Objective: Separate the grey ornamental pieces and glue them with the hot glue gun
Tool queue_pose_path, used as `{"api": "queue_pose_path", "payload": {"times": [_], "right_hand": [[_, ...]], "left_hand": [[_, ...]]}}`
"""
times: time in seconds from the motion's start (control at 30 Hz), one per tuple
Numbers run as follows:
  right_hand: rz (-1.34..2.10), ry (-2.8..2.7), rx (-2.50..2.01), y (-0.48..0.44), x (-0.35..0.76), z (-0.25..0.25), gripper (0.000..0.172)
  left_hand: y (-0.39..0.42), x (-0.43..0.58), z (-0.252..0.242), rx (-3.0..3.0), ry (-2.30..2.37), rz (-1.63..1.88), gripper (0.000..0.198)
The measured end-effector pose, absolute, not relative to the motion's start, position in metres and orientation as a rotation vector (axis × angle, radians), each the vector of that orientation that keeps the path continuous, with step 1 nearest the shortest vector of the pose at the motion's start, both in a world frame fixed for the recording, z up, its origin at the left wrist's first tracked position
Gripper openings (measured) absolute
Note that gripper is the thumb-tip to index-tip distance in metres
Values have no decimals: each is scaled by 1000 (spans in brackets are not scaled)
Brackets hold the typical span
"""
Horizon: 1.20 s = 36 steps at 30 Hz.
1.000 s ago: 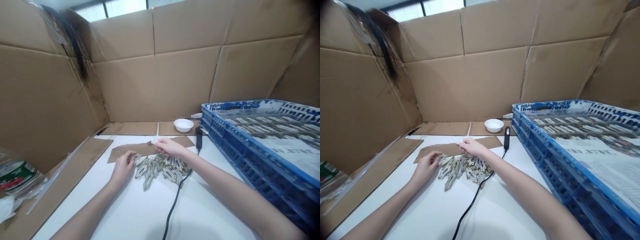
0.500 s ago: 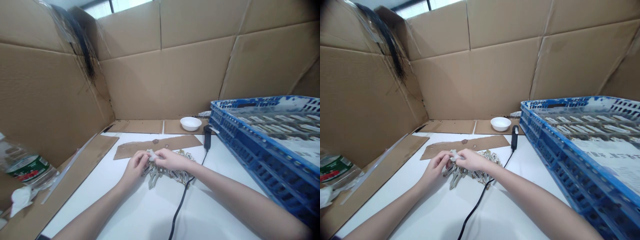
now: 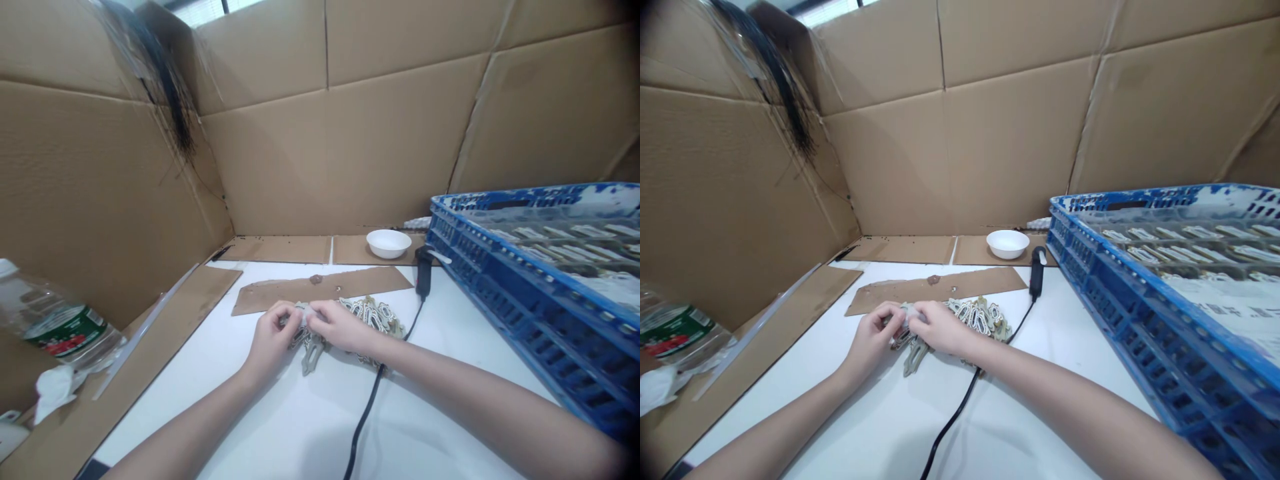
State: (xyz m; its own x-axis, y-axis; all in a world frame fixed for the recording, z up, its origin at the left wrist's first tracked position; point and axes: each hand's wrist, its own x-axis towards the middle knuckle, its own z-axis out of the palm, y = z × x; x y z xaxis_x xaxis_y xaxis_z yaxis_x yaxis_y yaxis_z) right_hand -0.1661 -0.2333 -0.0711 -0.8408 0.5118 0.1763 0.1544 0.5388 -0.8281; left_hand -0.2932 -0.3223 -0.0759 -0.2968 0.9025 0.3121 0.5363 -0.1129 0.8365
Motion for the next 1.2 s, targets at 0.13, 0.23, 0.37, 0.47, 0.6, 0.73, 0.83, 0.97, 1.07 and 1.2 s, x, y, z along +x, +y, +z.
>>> {"api": "queue_pose_path", "payload": {"times": [0.13, 0.23, 0.37, 0.47, 0.6, 0.73, 0.83, 0.97, 1.07, 1.2], "right_hand": [[1170, -2294, -578, -237, -166, -74, 18], [1153, -2244, -538, -238, -166, -74, 21], [1228, -2144, -473, -236, -164, -73, 24], [1314, -2143, -426, -235, -163, -72, 25], [1406, -2180, -364, -237, -160, -71, 26], [1534, -2201, -310, -239, -159, -71, 29], [1619, -2207, -274, -239, -159, -71, 32], [1862, -2069, -280, -235, -160, -69, 32], [2061, -1899, -277, -230, -161, -69, 31], [2192, -1846, -216, -224, -162, -74, 31]], "left_hand": [[-326, -289, -74, 1684, 1816, 1333, 25], [-326, -290, -74, 1690, 1856, 1347, 29], [-321, -295, -75, 1660, 1862, 1391, 31], [-319, -295, -77, 1681, 1758, 1324, 29], [-319, -291, -77, 1652, 1674, 1276, 30], [-318, -293, -79, 1564, 1641, 1314, 28], [-318, -298, -79, 1594, 1614, 1359, 26], [-318, -303, -78, 1643, 1585, 1332, 26], [-319, -302, -78, 1658, 1523, 1324, 27], [-320, -297, -79, 1654, 1527, 1268, 34]]}}
